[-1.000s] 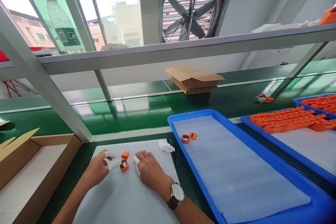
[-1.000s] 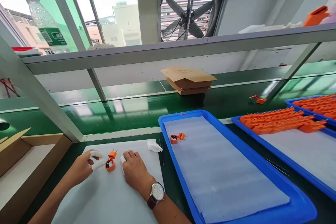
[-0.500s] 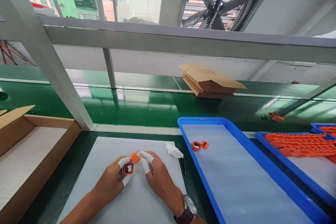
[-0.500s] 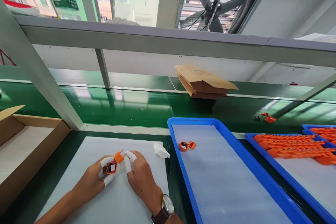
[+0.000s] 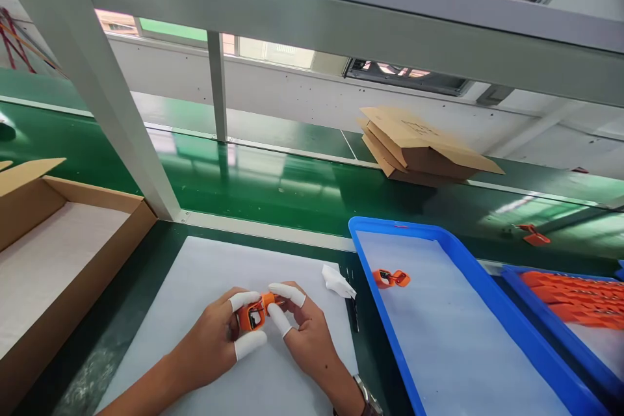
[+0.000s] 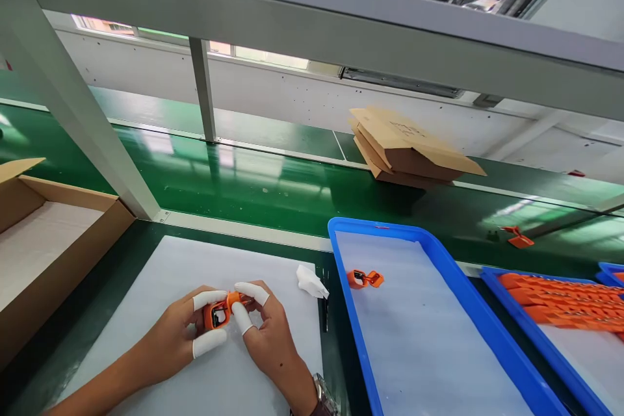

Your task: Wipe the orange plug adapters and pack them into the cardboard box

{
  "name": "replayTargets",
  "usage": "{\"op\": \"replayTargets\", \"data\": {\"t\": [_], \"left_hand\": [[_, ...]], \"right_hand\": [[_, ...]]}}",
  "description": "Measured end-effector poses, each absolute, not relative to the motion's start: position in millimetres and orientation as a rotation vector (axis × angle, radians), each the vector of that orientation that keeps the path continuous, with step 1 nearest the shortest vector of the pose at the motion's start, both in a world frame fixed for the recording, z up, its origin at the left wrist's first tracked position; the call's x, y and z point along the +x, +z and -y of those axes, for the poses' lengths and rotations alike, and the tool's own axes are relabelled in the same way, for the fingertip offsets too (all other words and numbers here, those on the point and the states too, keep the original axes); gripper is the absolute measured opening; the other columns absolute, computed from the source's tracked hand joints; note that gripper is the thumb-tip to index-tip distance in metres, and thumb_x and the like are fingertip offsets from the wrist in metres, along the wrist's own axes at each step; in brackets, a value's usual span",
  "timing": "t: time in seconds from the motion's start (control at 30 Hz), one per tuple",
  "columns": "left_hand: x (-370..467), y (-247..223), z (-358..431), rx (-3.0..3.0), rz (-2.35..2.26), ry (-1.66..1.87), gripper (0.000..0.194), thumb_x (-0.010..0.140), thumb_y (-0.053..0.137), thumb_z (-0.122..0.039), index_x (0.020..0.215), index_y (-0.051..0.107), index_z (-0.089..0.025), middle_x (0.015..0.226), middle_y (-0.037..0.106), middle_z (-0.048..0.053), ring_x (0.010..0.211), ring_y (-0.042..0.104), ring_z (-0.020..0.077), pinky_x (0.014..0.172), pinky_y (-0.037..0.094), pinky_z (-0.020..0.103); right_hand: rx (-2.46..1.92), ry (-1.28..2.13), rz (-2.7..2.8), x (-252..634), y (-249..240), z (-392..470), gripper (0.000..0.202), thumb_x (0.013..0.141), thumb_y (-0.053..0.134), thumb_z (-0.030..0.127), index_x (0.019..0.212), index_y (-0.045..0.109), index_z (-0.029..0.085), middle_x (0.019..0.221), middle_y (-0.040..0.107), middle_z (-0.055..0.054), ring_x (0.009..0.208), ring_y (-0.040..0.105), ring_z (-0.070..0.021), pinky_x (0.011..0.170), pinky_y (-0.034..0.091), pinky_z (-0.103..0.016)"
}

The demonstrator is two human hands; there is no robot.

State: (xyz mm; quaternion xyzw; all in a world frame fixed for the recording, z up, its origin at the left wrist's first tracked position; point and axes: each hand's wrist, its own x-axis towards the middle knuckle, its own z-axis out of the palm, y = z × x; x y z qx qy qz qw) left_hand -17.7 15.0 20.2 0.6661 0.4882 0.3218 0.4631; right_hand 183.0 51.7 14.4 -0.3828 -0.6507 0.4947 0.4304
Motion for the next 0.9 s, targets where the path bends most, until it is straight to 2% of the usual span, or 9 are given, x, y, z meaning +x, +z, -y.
{"op": "replayTargets", "data": {"t": [0.13, 0.3, 0.47, 0.67, 0.9], "left_hand": [[-20, 30, -17, 1.498, -1.057, 0.851, 0.032, 0.099, 0.053, -0.026, 0.131, 0.057, -0.030, 0.120, 0.059, 0.006, 0.097, 0.062, 0.0175, 0.083, 0.059, 0.032], [-22, 26, -17, 1.562, -1.145, 0.993, 0.036, 0.098, 0.053, -0.020, 0.132, 0.058, -0.032, 0.126, 0.053, 0.006, 0.114, 0.058, 0.0198, 0.098, 0.058, 0.037], [-24, 22, -17, 1.643, -1.181, 1.053, 0.037, 0.098, 0.051, -0.017, 0.132, 0.058, -0.032, 0.124, 0.053, 0.006, 0.114, 0.058, 0.0200, 0.098, 0.058, 0.038], [-21, 23, -17, 1.746, -1.213, 1.102, 0.035, 0.098, 0.050, -0.014, 0.126, 0.062, -0.030, 0.117, 0.058, 0.006, 0.105, 0.061, 0.0201, 0.086, 0.059, 0.035], [-25, 21, -18, 1.660, -1.167, 1.005, 0.038, 0.099, 0.050, -0.017, 0.134, 0.058, -0.031, 0.133, 0.057, 0.007, 0.119, 0.060, 0.0207, 0.098, 0.059, 0.036]], "right_hand": [[-0.970, 1.149, 1.655, 182, 18, -52, 0.021, 0.094, 0.060, 0.021, 0.113, 0.066, 0.027, 0.104, 0.066, -0.004, 0.091, 0.063, -0.0180, 0.081, 0.055, -0.033], [-1.001, 1.212, 1.637, 177, 15, -45, 0.020, 0.092, 0.063, 0.024, 0.112, 0.066, 0.025, 0.101, 0.066, -0.005, 0.088, 0.064, -0.0188, 0.080, 0.058, -0.035], [-1.041, 1.404, 1.490, 170, 9, -39, 0.025, 0.090, 0.068, 0.031, 0.114, 0.064, 0.024, 0.108, 0.068, -0.007, 0.090, 0.070, -0.0213, 0.082, 0.061, -0.039], [-0.992, 1.342, 1.575, 168, 12, -38, 0.018, 0.091, 0.066, 0.026, 0.109, 0.067, 0.026, 0.104, 0.067, -0.004, 0.095, 0.067, -0.0205, 0.088, 0.059, -0.037], [-1.007, 1.286, 1.633, 170, 12, -40, 0.020, 0.092, 0.063, 0.023, 0.111, 0.066, 0.026, 0.105, 0.066, -0.004, 0.096, 0.066, -0.0199, 0.088, 0.058, -0.036]]}}
